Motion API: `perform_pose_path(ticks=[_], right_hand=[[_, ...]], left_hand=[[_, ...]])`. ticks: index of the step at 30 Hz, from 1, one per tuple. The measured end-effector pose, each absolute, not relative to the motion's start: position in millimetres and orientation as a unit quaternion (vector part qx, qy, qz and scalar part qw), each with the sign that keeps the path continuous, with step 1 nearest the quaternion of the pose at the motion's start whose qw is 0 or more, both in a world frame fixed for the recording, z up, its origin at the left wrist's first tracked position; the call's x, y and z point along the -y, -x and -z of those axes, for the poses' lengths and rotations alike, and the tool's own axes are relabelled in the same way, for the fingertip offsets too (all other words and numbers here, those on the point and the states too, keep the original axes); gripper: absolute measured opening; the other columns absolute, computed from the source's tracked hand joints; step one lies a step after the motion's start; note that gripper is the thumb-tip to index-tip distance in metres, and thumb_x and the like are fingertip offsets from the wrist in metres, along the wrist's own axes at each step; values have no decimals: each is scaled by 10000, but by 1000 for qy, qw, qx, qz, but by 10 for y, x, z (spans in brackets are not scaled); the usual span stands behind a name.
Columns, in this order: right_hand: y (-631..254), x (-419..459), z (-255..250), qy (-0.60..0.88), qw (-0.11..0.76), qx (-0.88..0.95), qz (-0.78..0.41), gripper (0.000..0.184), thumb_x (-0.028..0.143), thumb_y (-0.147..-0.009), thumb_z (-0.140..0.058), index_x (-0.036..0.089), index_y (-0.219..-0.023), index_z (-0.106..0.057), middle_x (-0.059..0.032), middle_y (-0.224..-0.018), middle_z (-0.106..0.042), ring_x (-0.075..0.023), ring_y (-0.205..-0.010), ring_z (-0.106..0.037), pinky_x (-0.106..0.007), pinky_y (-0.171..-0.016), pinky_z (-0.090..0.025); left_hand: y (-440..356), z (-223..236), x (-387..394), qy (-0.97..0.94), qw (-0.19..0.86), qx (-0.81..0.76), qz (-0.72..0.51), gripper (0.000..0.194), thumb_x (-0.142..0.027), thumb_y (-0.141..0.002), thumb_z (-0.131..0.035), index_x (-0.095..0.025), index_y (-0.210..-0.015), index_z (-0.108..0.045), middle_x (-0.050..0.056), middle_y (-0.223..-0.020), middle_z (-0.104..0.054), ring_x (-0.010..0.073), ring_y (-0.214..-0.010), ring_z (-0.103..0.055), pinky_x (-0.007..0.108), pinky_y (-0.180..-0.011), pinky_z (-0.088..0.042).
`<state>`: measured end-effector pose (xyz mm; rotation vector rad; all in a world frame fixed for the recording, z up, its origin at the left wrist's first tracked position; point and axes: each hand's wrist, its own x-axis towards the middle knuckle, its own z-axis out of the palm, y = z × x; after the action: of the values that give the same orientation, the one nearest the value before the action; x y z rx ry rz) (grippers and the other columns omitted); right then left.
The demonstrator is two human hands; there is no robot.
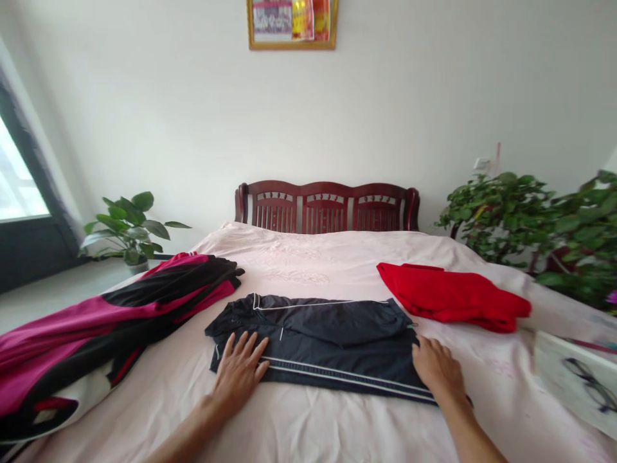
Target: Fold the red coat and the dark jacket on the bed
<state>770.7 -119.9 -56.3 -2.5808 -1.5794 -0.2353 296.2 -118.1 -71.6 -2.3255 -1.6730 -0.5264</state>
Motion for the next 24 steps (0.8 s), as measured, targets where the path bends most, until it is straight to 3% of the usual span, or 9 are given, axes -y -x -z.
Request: perform_pose_path(ticks=[6, 24], right_hand=[[-7637, 1221, 502, 856, 53, 511, 65, 520, 306, -981, -221, 121, -1345, -543, -178, -1299, -591, -333, -1172, -560, -467, -915, -460], [-7619, 1239, 564, 852, 61, 510, 101, 462, 280, -981, -290, 133, -1322, -564, -181, -1250, -601, -309, -1133, -564, -428, -866, -461]], left_hand=[[-2674, 731, 1141, 772, 110, 604, 164, 465, -426, -958, -462, -288, -1393, -550, 100, -1468, -529, 344, -1351, -455, 608, -1139, -244], [-2606, 776, 1024, 754, 72, 638, 138, 442, -339, -986, -380, -281, -1389, -554, 77, -1468, -533, 254, -1365, -459, 505, -1170, -244]])
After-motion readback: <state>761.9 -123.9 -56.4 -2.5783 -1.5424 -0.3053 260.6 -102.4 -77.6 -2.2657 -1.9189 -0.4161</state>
